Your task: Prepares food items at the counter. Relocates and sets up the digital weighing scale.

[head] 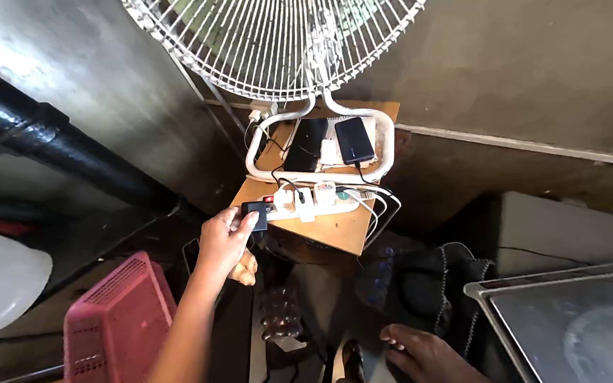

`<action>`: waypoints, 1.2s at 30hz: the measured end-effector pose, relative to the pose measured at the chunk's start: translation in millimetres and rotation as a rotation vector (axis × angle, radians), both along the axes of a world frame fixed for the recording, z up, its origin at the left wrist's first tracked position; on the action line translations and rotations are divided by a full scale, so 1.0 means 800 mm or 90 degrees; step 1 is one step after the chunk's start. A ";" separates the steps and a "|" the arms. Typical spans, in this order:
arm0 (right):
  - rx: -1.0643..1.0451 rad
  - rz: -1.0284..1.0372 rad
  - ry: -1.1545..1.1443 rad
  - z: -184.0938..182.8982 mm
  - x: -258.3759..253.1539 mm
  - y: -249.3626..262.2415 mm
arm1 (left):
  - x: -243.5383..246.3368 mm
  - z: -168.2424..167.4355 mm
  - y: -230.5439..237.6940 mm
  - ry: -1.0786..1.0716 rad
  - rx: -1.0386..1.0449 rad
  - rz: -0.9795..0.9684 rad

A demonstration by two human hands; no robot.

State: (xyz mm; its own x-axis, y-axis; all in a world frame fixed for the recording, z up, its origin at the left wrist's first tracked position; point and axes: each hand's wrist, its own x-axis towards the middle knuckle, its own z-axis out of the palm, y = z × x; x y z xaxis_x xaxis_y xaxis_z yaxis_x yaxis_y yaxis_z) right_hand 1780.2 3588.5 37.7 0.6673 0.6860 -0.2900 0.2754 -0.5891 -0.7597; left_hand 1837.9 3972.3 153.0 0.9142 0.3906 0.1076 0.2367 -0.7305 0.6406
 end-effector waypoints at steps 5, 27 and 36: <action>0.002 -0.015 0.028 0.001 -0.018 -0.005 | 0.013 0.027 -0.019 0.112 0.163 -0.024; 0.081 -0.120 -0.057 -0.012 -0.099 -0.094 | 0.060 0.053 -0.078 0.321 0.477 -0.097; 0.136 -0.173 -0.385 0.036 -0.015 -0.058 | 0.067 0.071 -0.057 0.394 0.416 -0.148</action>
State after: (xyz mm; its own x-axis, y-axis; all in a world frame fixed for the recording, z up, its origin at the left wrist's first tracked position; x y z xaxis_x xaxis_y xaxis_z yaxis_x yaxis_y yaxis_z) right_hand 1768.0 3542.1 66.4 0.8251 0.4724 0.3099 0.5509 -0.5513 -0.6266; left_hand 1891.6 3926.8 209.6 0.9298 0.2237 -0.2923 0.2009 -0.9738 -0.1064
